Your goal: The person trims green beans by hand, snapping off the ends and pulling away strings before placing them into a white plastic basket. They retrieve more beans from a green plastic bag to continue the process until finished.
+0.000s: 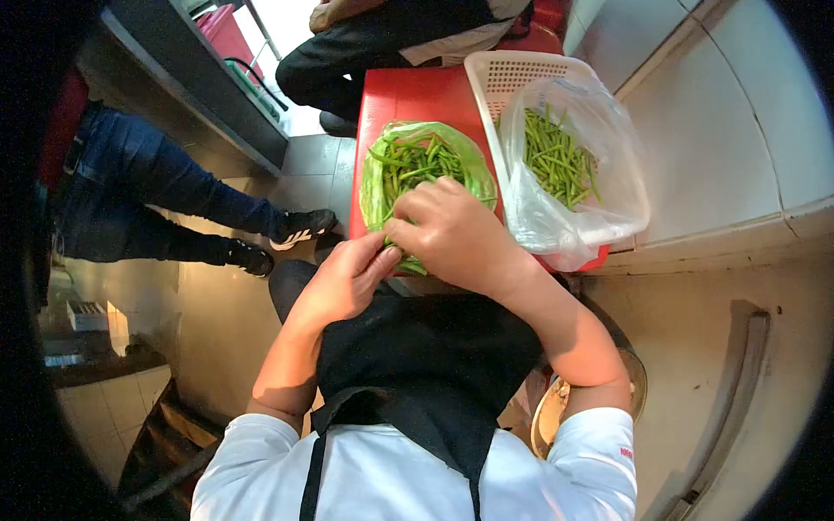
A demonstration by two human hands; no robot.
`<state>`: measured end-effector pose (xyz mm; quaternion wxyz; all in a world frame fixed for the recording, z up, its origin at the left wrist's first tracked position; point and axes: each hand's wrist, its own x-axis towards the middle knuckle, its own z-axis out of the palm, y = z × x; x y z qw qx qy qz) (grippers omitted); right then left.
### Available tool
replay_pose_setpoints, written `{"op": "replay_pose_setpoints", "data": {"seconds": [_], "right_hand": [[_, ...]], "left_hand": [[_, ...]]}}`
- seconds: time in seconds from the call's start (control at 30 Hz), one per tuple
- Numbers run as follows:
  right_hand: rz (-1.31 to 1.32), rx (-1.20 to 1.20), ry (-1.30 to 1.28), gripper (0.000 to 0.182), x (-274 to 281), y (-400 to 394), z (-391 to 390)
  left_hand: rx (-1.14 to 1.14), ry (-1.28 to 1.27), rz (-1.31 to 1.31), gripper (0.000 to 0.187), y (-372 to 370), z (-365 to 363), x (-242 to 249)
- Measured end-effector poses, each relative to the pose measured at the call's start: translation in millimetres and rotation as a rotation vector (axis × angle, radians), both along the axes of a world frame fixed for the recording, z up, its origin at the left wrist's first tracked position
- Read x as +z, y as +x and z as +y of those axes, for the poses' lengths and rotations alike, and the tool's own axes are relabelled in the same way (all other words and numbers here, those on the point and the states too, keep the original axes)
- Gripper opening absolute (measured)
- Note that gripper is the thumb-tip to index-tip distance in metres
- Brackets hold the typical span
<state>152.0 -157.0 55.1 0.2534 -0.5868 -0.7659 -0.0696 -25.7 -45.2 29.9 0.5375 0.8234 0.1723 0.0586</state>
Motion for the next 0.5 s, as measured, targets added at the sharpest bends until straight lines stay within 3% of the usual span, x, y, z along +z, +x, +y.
{"op": "replay_pose_setpoints", "data": {"seconds": [0.23,0.37,0.4,0.5], "right_hand": [[-0.129,-0.043,-0.240,0.023,-6,-14,-18],[0.422,-0.068,-0.041,0.016,-37,-27,-25],[0.716,-0.128,-0.168,0.008,-38,-34,-30],[1.481,-0.238,-0.210,0.006,-41,-50,-34]], "left_hand": [[-0.072,0.236,0.093,0.018,-12,-6,-4],[-0.105,0.178,0.074,0.018,-18,-6,10],[-0.131,0.110,0.044,0.018,-18,-5,9],[-0.153,-0.056,-0.006,0.019,-20,-1,6]]}}
